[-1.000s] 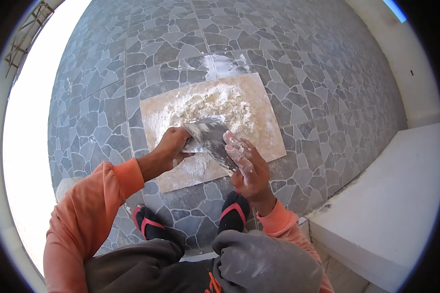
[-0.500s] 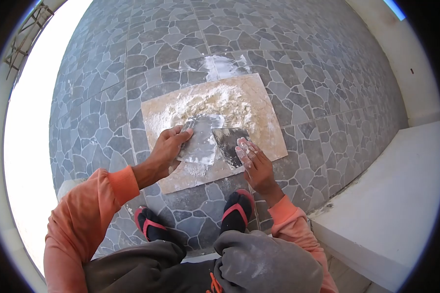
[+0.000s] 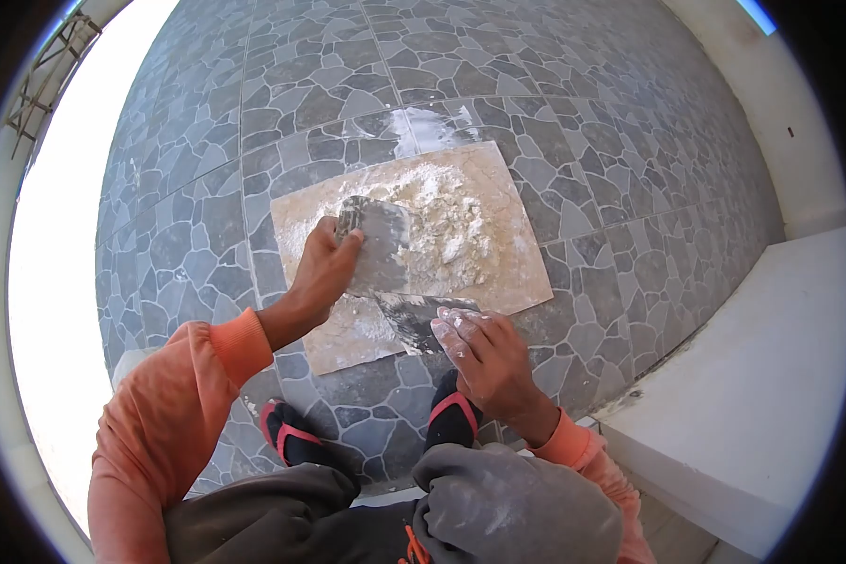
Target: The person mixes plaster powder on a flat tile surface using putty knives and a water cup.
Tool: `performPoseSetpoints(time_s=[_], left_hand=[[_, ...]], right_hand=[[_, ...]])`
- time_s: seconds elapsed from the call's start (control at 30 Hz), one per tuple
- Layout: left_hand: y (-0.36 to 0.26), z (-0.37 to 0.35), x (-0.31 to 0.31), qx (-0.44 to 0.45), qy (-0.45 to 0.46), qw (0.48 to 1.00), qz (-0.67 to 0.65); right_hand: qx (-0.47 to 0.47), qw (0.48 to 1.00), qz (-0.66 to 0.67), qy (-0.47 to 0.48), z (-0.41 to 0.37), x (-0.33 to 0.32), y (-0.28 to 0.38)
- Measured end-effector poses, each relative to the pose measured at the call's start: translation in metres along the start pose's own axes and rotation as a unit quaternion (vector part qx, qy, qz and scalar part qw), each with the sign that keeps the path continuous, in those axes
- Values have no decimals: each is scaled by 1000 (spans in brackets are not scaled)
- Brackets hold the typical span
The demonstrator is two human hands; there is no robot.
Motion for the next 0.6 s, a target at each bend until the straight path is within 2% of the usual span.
performPoseSetpoints(time_s=[0.23,0.43,0.53,0.6], left_hand=[[0,-2,-3,14,14,994,107],[0,-19,-3,7,56,988,141],[-8,-27,-3,23,74,986,150],[-19,-27,-8,81,67,977,185]], right_hand=[[-3,1000,-24,-5,9,25,-13],[13,999,-42,-18,13,50,-51],[37,996,-75,-19,18,60,-77],[38,993,-109,-1,20,60,-91]])
Point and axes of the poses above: each hand's wrist, its own z-axis towards the middle knuckle, its own x-axis out of the palm, y = z × x, the point moved 5 cm from there along z, towards the middle knuckle, and after that the axes turned 2 degrees about z, right-handed, at the moved point
